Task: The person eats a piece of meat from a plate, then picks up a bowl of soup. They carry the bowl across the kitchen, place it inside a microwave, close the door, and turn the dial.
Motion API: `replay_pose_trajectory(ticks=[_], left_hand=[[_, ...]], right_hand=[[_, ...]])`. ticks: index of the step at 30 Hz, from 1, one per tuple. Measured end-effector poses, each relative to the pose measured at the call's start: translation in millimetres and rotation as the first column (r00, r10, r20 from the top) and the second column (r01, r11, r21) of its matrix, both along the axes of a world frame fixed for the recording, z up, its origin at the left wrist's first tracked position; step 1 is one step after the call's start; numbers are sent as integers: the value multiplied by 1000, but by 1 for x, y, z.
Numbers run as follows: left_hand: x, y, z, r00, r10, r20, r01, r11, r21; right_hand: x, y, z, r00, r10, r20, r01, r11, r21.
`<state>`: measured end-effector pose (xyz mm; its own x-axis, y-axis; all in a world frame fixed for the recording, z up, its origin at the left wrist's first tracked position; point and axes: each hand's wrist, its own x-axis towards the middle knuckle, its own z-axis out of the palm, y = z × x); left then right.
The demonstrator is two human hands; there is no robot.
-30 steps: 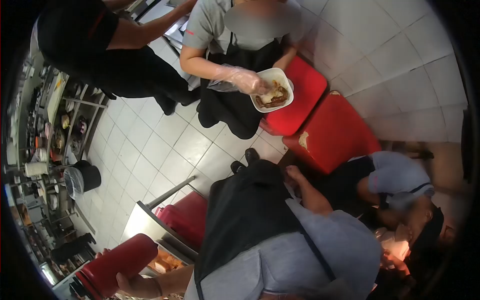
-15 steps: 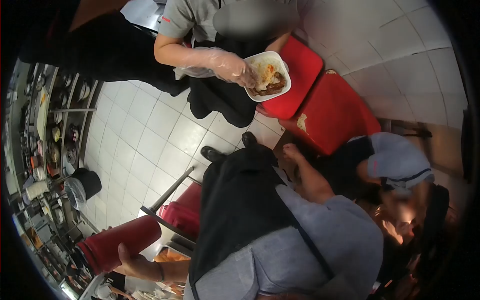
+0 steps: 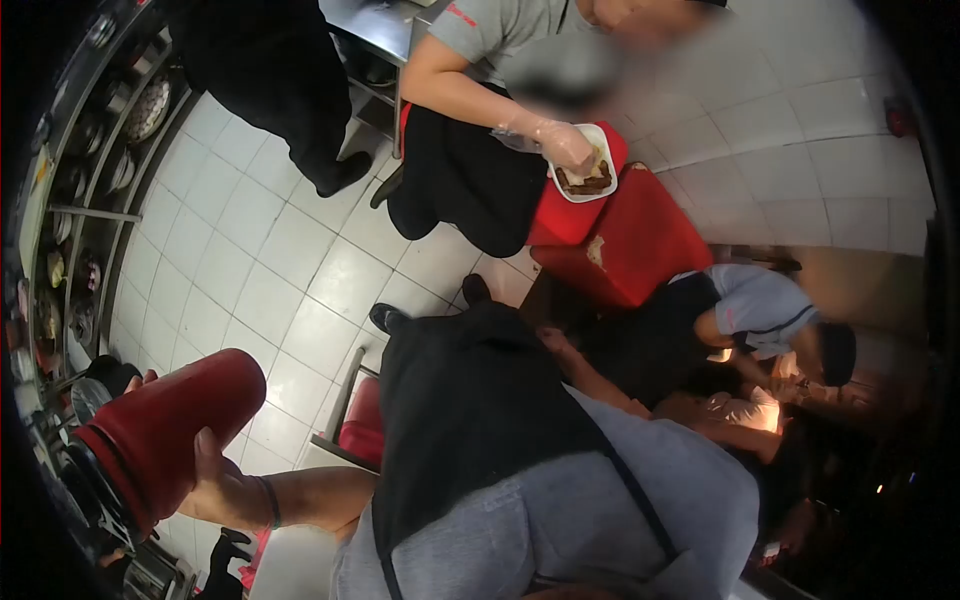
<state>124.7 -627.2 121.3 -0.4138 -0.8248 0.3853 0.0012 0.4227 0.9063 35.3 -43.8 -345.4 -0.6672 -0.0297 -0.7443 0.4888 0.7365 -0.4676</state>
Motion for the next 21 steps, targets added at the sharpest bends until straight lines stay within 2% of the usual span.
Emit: replay_pose_trajectory(ticks=[3,6,9,12,15,17,18,19,20,21], left_hand=[[18,-36,-12,996,-40,80,38,999,32],[-3,-19,-13,997,71,-42,-69,995,67],[2,-34,-19,995,98,-14,-97,992,85],[3,-29,-6,980,181,85,-186,981,60],[19,-23,3,952,267,148,-270,963,1],[36,-19,8,933,290,214,-287,957,-44],[39,-15,12,923,311,225,-317,948,-8],[43,-10,14,913,335,230,-352,935,34],[50,-9,15,929,285,238,-309,949,68],[54,-10,12,928,296,225,-323,941,95]], right_hand=[[0,-18,5,1000,6,23,-7,1000,26],[-17,-34,43,986,116,116,-131,984,122],[-35,-76,77,962,-203,181,179,974,141],[-62,-97,52,936,-173,307,173,984,29],[-85,-115,-63,946,-3,325,38,994,-102],[-119,-179,-39,904,196,381,-232,971,51],[-134,-204,-39,874,280,397,-304,953,-4],[-144,-234,-24,865,389,316,-403,915,-22],[-156,-262,-37,833,464,303,-471,881,-54],[-159,-283,-44,812,544,210,-548,835,-45]])
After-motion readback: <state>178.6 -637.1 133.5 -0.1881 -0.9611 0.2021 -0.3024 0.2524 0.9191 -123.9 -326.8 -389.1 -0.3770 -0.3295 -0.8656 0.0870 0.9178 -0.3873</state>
